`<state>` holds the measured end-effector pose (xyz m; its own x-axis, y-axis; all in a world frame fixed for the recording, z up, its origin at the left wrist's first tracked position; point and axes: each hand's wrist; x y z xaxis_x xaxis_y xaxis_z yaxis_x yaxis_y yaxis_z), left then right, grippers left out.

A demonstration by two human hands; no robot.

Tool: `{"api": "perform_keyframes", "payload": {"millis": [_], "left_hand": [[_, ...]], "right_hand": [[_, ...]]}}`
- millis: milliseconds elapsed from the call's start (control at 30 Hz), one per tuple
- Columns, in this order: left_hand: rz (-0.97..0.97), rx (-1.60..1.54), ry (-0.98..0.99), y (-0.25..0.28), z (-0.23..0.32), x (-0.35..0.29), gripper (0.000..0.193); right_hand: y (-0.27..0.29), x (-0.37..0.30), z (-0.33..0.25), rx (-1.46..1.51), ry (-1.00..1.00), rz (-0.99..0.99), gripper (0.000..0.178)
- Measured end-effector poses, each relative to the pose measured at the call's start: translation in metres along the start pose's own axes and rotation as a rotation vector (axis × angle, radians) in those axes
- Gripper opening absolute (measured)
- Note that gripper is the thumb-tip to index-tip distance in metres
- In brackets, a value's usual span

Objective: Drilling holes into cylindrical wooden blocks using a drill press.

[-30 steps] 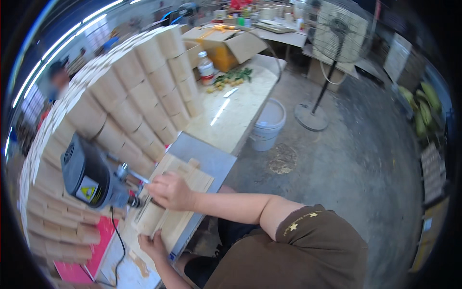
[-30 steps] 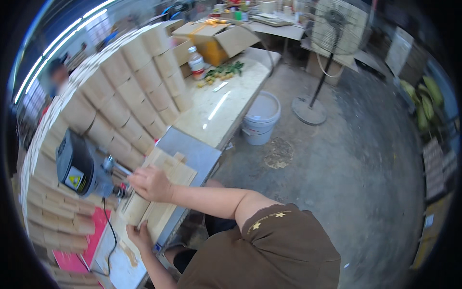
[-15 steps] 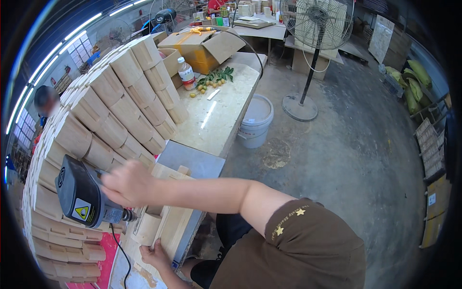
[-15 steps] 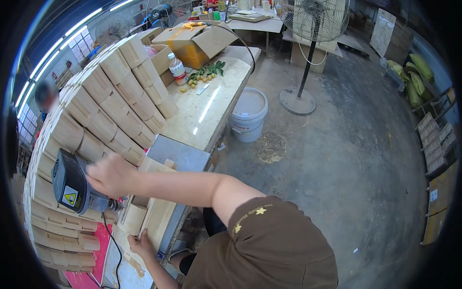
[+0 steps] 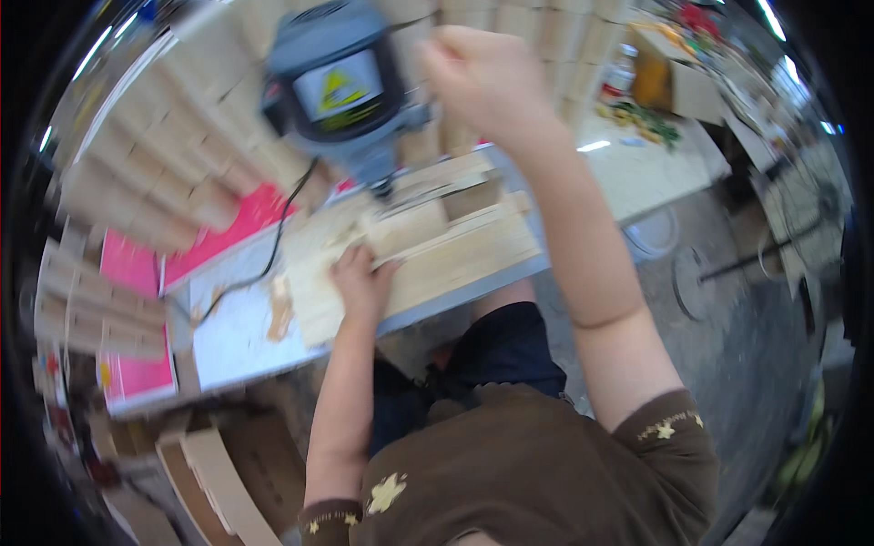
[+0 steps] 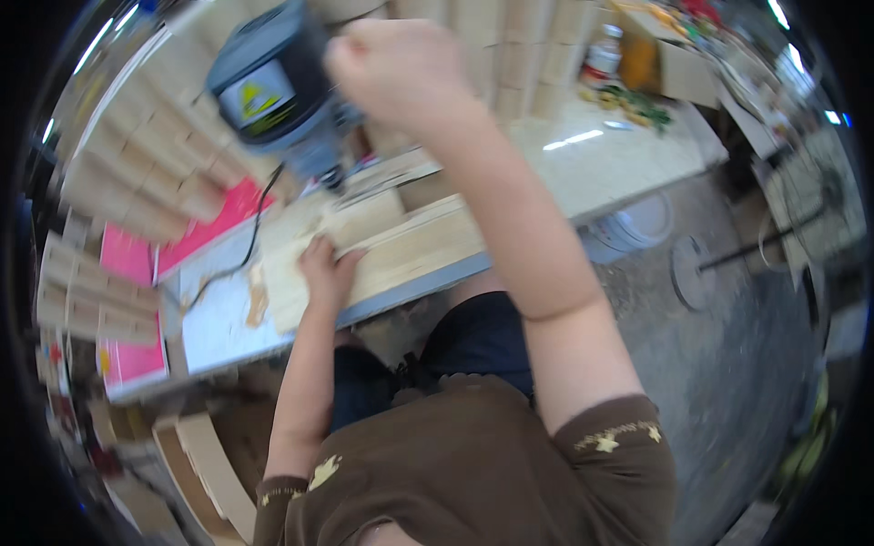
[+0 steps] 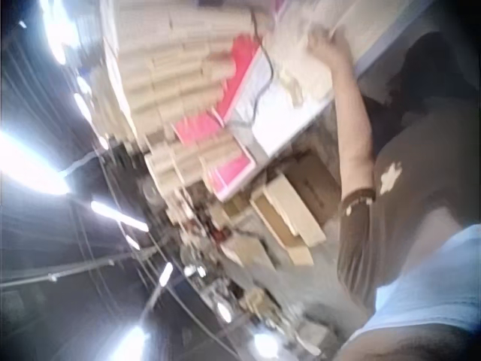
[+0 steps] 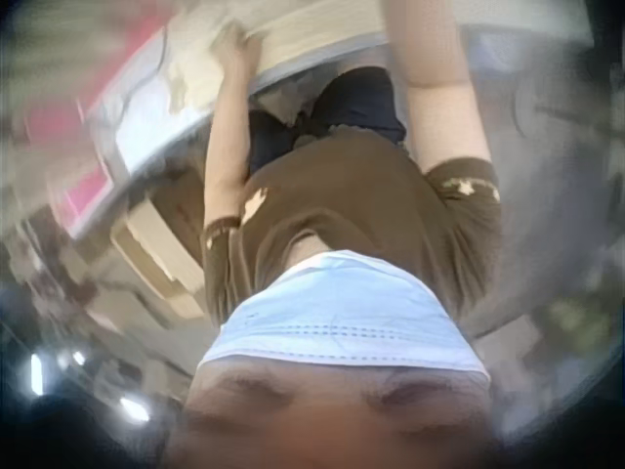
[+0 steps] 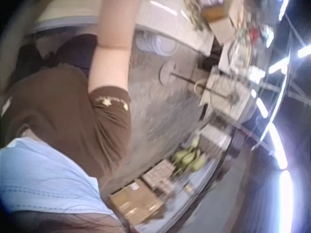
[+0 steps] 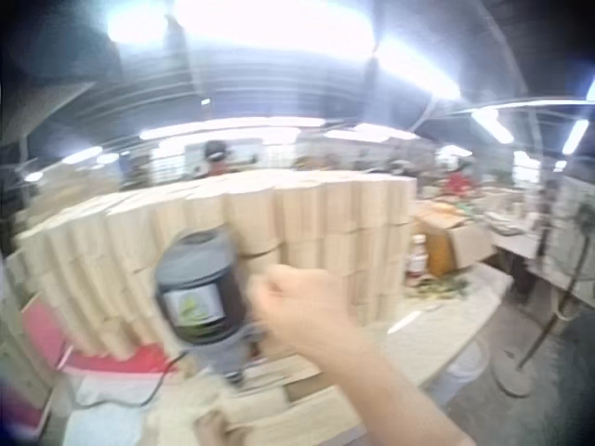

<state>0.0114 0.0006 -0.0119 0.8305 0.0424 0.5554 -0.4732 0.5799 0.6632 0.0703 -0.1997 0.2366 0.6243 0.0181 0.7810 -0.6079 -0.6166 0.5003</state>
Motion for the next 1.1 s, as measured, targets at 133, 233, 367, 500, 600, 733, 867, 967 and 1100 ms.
{"api": "perform_keyframes", "payload": {"millis": [133,233,367,500,600,733,867,967,1100], "left_hand": [[-0.050,-0.004,0.104,0.007,0.002,-0.002,0.030],[-0.097,-0.015,0.148,0.012,0.009,0.000,0.033],[-0.091,-0.020,0.121,0.008,0.011,0.001,0.031],[-0.052,0.064,0.064,0.002,-0.001,-0.005,0.040],[-0.049,0.010,0.053,-0.001,-0.004,-0.008,0.036],[-0.045,-0.029,0.033,0.006,0.006,-0.006,0.036],[-0.092,0.018,0.075,0.007,0.007,-0.003,0.037],[-0.090,0.015,0.092,0.011,0.005,-0.003,0.037],[-0.117,0.010,0.122,0.009,0.004,-0.004,0.037]], "right_hand": [[0.003,-0.055,0.002,0.209,0.004,-0.069,0.016],[-0.009,-0.088,0.003,0.411,-0.050,0.041,0.009],[-0.023,-0.112,0.015,0.428,-0.036,0.134,0.008],[-0.055,-0.137,0.038,0.341,0.196,0.271,0.015],[-0.073,-0.153,0.049,0.335,0.143,0.230,0.020],[-0.068,-0.150,0.046,0.343,0.143,0.251,0.019],[-0.049,-0.128,0.039,0.366,0.204,0.282,0.012],[-0.026,-0.080,0.015,0.355,0.203,0.287,0.009],[-0.030,0.001,0.005,0.273,0.075,0.246,0.024]]}}
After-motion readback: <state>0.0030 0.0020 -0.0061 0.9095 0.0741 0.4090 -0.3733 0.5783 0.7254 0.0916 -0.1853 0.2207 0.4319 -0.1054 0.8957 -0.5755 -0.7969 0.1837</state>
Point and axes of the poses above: each hand's wrist, its own x-axis towards the middle knuckle, its own y-axis out of the back of the hand, z = x × y, and after that the axes turned 3 degrees about z, right-handed
